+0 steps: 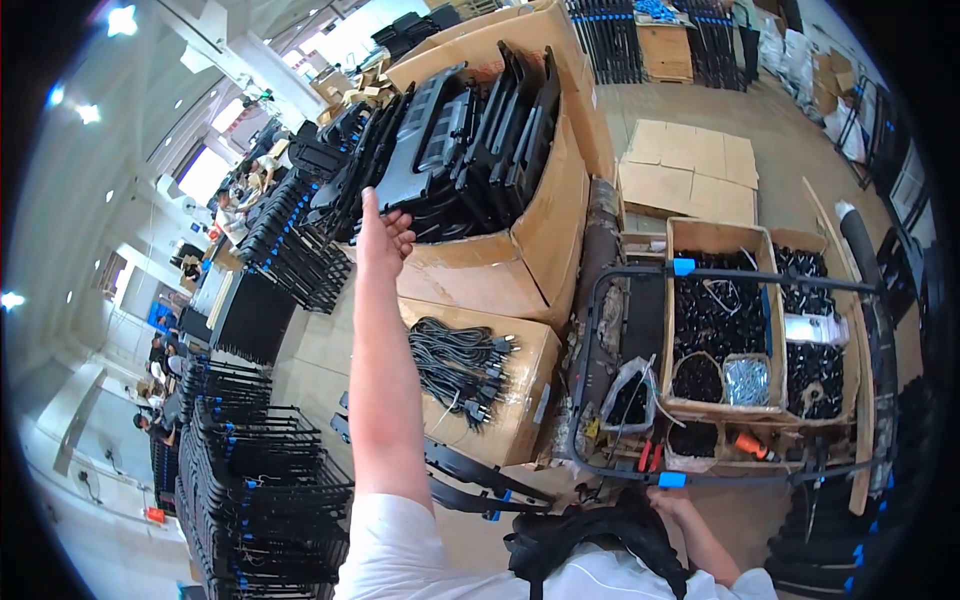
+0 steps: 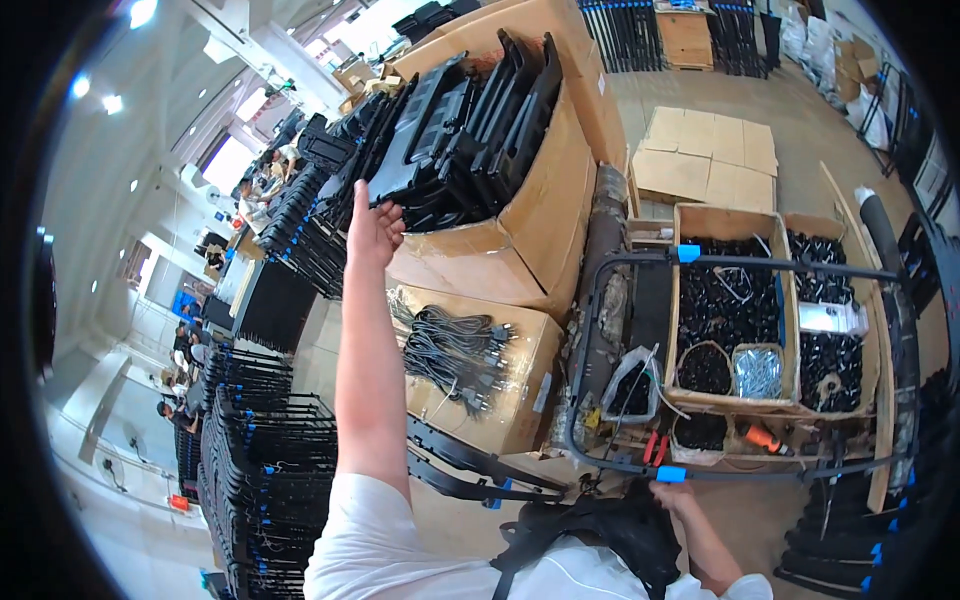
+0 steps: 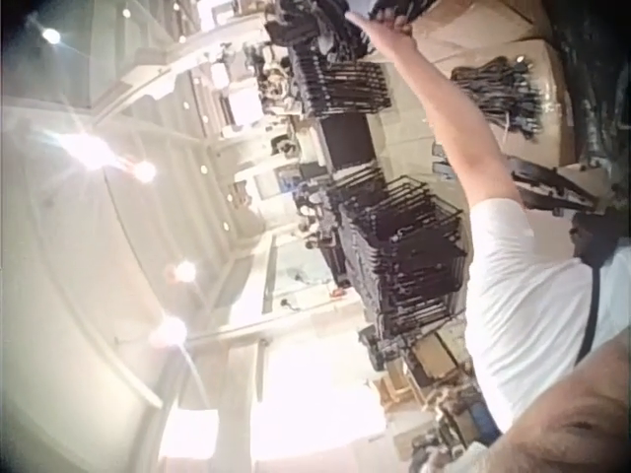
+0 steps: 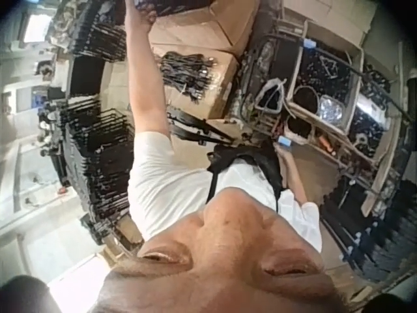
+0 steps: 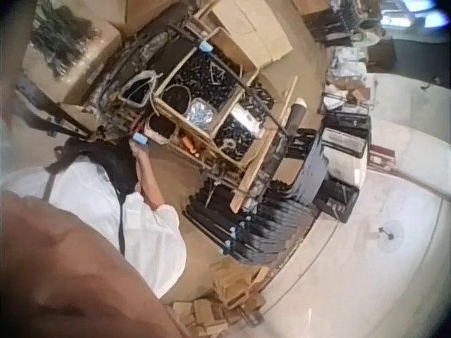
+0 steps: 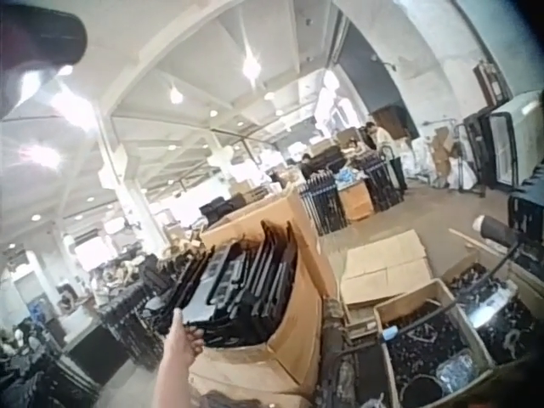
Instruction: Assemble electronic components, wiring harnesses, and plastic covers onto fitness equipment frames using an electric screwdriver.
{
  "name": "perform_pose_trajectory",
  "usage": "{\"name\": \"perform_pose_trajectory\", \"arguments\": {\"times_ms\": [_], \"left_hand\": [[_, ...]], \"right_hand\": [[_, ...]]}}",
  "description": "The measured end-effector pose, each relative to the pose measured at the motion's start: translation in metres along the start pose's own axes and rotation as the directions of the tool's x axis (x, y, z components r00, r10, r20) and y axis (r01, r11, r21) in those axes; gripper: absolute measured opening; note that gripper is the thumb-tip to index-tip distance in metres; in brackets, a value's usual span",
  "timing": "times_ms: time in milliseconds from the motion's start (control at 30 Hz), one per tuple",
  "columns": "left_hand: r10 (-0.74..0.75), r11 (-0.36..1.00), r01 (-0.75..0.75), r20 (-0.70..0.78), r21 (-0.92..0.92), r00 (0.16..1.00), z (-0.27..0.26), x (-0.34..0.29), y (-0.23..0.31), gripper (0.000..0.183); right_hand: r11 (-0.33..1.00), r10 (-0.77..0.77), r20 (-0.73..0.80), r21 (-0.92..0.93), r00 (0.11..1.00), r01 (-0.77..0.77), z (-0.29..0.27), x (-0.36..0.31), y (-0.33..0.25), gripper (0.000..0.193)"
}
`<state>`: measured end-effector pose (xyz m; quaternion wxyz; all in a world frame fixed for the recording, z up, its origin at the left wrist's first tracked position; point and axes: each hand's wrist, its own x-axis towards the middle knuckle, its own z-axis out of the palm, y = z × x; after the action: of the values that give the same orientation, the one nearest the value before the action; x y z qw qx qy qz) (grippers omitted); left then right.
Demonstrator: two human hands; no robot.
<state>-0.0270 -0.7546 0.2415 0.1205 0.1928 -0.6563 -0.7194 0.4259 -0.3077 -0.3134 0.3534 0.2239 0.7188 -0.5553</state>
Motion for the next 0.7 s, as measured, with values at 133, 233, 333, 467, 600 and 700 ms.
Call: {"name": "perform_pose_trajectory", "arguments": {"times_ms": [133, 233, 333, 467, 600, 700], "left_hand": [[-0.021, 0.987, 0.038, 0.107, -0.158, 0.994, 0.055, 0.025, -0.002, 0.034], [0.018, 0.875, 0.041, 0.117, -0.483, 0.993, 0.072, 0.021, -0.002, 0.022], [0.138, 0.673, 0.21, 0.4, -0.709, 0.906, 0.078, 0.0, 0.008, 0.019], [0.264, 0.706, 0.069, 0.353, -0.704, 0.898, 0.124, -0.07, -0.014, 0.023], [0.158, 0.956, -0.05, 0.36, -0.29, 0.919, 0.139, -0.187, -0.103, 0.024], [0.033, 0.972, 0.057, 0.372, -0.228, 0.928, 0.135, -0.299, -0.189, 0.023]], "right_hand": [[1.0, -0.024, 0.037, 0.019, 0.999, 0.023, -0.07, -0.113, -0.053, 0.037], [0.965, -0.006, 0.135, -0.259, 0.991, 0.041, -0.105, -0.176, -0.133, 0.04], [0.888, -0.155, 0.229, -0.394, 0.961, 0.237, -0.127, -0.204, -0.18, 0.036], [0.858, -0.361, 0.295, -0.267, 0.885, 0.439, -0.146, -0.209, -0.24, 0.034], [0.655, -0.743, -0.163, 0.021, 0.649, 0.756, -0.153, -0.186, -0.347, 0.043], [0.478, -0.726, -0.303, 0.422, 0.617, 0.77, -0.136, -0.164, -0.413, 0.053]]}}
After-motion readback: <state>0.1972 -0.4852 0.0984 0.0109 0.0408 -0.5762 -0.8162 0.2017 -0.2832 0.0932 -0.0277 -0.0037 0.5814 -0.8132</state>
